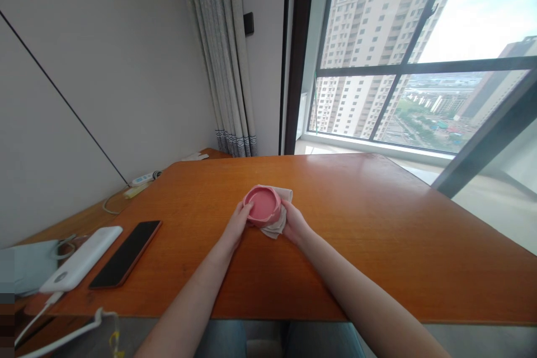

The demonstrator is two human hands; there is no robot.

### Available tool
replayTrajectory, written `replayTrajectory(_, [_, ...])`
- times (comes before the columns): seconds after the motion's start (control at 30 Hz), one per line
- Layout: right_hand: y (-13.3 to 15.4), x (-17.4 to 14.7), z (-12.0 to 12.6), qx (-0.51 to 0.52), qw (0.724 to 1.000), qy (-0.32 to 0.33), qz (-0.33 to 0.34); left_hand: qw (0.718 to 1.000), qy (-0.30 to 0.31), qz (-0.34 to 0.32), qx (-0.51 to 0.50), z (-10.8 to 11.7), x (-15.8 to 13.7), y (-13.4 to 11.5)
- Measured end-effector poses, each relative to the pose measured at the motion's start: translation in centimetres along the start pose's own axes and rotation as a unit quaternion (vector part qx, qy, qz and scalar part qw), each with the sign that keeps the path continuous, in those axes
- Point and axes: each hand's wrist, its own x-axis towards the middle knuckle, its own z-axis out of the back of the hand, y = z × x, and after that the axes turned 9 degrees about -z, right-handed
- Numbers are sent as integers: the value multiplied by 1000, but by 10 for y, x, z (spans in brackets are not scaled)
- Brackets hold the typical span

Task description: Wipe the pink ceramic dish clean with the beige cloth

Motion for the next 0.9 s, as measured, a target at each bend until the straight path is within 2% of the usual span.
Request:
replayTrajectory(0.1, [7, 1, 3, -21, 1000, -11, 20, 998, 53, 26, 32, -5, -9, -5])
replayTrajectory(0.2, [16, -1, 5, -70, 997, 29, 19, 992, 119, 42, -4, -9, -14, -11])
replayTrajectory(0.3, [25, -1, 9, -107, 994, 9, -2, 987, 152, 54, -23, -7, -14, -15])
replayTrajectory(0.4, [28, 1, 15, -153, 986, 20, -57, 984, 149, 73, 69, -1, -11, -14])
replayTrajectory(0.47, [26, 1, 17, -167, 981, 35, -87, 972, 175, 78, 138, 5, -9, -12])
replayTrajectory(0.57, [21, 1, 16, -160, 983, 28, -91, 957, 203, 66, 198, 9, -6, -11])
replayTrajectory(0.73, [10, 4, 13, -118, 991, 25, -53, 969, 139, 53, 198, 8, -1, -10])
replayTrajectory(0.9, [-2, 10, 10, -34, 999, -18, -1, 981, 62, 36, 179, 9, 6, -6])
